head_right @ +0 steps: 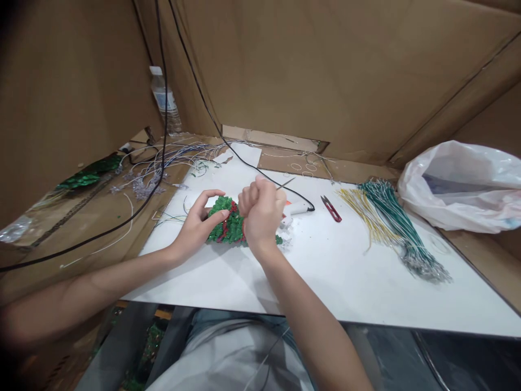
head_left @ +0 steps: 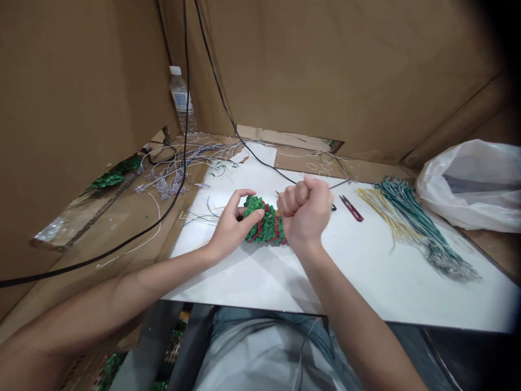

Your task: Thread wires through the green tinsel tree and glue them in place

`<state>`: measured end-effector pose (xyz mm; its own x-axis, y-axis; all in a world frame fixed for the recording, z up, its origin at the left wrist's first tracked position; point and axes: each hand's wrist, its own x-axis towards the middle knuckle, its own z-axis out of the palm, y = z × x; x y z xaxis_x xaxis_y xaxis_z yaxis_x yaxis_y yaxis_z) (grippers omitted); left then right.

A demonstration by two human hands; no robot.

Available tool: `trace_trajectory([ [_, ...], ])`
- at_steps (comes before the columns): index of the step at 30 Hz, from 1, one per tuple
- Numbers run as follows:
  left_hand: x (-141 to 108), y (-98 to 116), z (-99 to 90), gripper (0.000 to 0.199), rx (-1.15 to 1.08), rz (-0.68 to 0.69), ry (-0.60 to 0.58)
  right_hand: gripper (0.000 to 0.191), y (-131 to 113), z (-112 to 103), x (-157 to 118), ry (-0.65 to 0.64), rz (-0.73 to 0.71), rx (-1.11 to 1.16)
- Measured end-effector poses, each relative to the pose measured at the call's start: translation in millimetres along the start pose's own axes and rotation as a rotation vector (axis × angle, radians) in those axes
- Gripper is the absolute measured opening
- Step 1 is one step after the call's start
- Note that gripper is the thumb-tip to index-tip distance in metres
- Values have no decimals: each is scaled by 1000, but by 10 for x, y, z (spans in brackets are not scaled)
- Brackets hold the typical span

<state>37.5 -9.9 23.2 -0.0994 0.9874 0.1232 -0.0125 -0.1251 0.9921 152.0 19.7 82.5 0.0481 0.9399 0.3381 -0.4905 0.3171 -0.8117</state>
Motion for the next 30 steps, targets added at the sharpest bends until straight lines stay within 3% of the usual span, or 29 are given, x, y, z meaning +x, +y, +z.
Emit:
trace_trajectory([
  [10,-11,11,-7,36,7,-12,-4,54,36,34,84,-32,26,-47],
  [30,-27,2,-14,35,11,-16,-4,52,8,20,111,48,66,77],
])
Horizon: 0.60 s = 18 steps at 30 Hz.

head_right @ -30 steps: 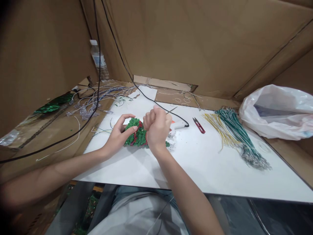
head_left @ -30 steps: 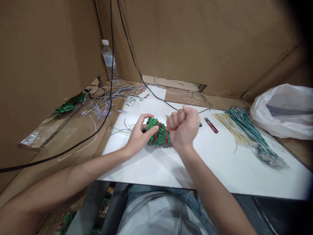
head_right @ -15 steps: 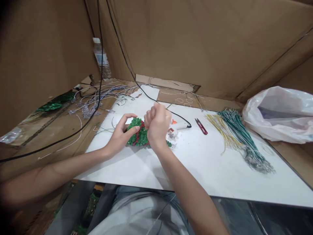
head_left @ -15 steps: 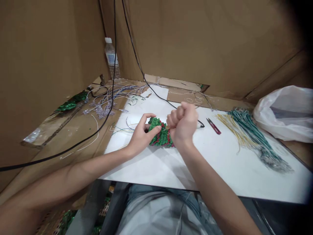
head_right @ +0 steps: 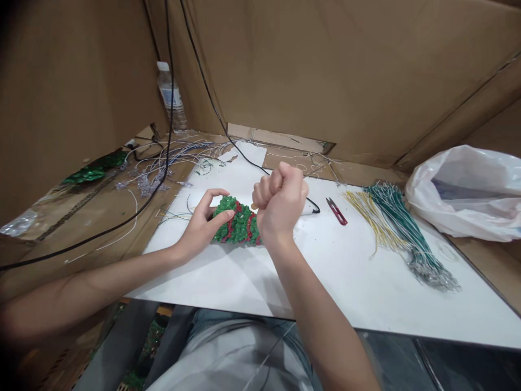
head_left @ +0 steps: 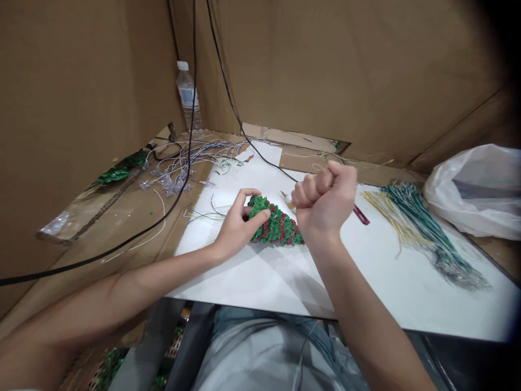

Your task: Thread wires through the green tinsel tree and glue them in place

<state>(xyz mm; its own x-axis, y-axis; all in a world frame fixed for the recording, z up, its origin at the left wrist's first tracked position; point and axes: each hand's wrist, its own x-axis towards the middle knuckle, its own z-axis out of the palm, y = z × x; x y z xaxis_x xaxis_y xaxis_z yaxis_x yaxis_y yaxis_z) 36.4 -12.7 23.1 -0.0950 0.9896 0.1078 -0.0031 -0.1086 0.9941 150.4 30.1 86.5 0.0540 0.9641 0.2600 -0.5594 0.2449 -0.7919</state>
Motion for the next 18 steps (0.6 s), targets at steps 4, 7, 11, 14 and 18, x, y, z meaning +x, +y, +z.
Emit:
trace_trajectory([
  [4,-4,0,-3,35,-7,2,1,51,-5,23,23,-15,48,-18],
  [7,-3,-3,-8,35,-5,4,4,54,-44,23,28,-13,10,-17],
  [11,-3,2,-6,34,-17,2,2,53,-9,26,-6,-22,1,8],
  [14,-2,9,2,33,-12,10,10,51,40,32,-43,-28,64,8],
  [18,2,8,6,33,-18,10,-8,52,2,34,-58,-2,20,41],
])
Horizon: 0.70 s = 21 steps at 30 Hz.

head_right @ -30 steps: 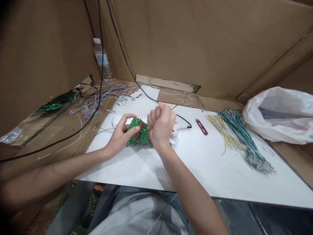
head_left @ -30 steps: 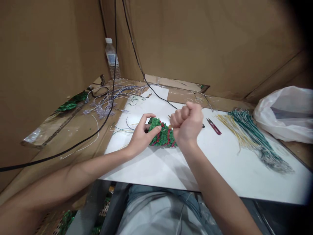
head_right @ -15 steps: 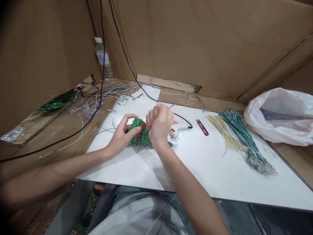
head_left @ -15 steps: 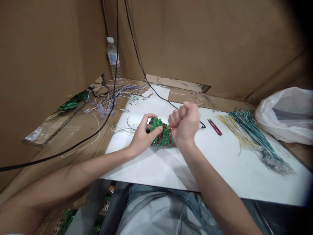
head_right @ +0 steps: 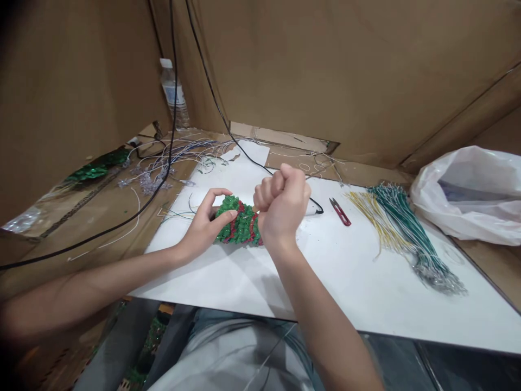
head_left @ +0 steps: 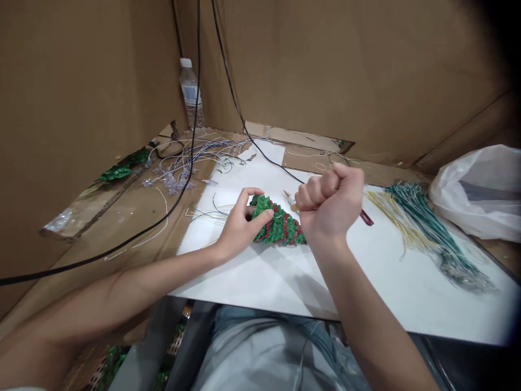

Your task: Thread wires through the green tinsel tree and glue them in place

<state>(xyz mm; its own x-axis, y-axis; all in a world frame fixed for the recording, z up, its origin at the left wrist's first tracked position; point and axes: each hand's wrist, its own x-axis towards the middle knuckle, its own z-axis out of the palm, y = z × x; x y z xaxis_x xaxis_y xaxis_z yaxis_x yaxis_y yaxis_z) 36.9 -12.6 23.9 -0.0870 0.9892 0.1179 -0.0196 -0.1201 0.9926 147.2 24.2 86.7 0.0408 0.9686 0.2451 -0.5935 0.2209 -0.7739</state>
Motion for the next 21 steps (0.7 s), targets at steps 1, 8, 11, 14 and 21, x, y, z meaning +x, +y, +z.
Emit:
trace_trajectory([
  [1,1,-2,0,33,-1,2,-1,52,-3,-2,0,1,-4,6],
  [8,-9,-6,-8,33,11,-1,12,53,-79,-110,76,56,53,79],
  [11,-11,-4,-7,32,20,-3,14,49,-131,-159,130,108,21,117],
  [14,-6,-10,-2,32,37,5,25,44,-14,-154,131,164,98,144],
  [21,-13,-26,-24,32,42,6,9,42,-60,-130,129,125,46,142],
])
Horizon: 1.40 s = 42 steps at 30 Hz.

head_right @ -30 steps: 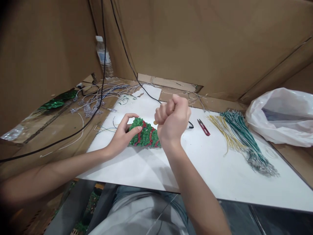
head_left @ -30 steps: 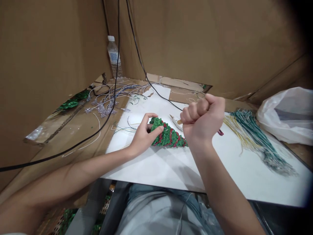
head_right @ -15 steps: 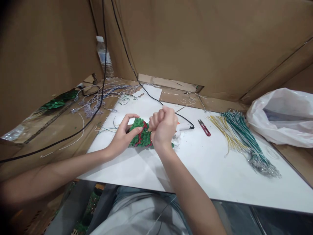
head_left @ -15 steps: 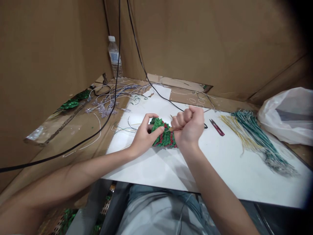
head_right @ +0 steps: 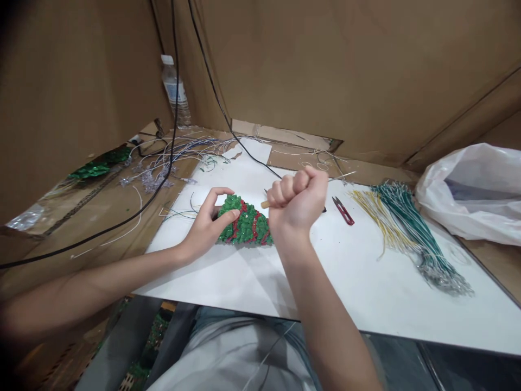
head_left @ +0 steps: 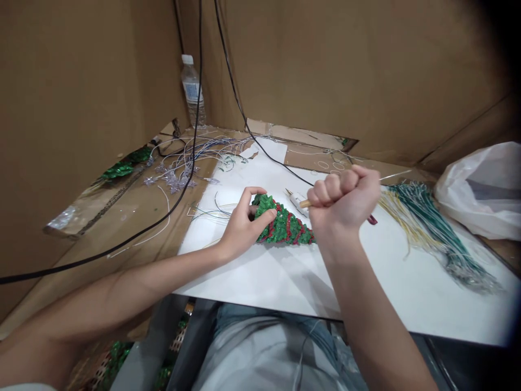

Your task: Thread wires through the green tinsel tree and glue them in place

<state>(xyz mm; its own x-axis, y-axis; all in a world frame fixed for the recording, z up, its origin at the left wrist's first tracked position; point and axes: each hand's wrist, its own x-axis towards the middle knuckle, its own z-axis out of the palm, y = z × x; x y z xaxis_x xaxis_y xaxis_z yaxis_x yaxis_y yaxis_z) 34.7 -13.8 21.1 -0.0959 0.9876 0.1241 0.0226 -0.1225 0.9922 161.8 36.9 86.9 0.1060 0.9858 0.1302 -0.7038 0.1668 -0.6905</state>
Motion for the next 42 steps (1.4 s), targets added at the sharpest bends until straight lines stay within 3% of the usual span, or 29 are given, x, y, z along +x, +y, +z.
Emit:
trace_trajectory([
  [6,-8,-5,-32,31,-19,-7,-13,47,-201,147,-144,-159,-120,-149],
  [13,3,18,44,31,-31,14,-8,56,107,136,-194,-295,-63,-217],
  [16,-1,19,43,31,-30,8,-6,56,87,106,-171,-261,-35,-222],
  [21,-19,21,21,31,-38,-2,-10,48,-75,151,-160,-198,-114,-167],
  [27,-12,24,40,31,-35,1,-4,53,42,118,-180,-209,-12,-170],
  [32,-18,18,27,31,-26,7,-10,52,-27,134,-170,-173,-87,-154],
  [36,-17,21,27,30,-17,11,5,51,35,99,-90,-153,26,-147],
  [42,-6,8,18,31,-19,13,0,50,-8,70,-60,-141,-36,-95],
])
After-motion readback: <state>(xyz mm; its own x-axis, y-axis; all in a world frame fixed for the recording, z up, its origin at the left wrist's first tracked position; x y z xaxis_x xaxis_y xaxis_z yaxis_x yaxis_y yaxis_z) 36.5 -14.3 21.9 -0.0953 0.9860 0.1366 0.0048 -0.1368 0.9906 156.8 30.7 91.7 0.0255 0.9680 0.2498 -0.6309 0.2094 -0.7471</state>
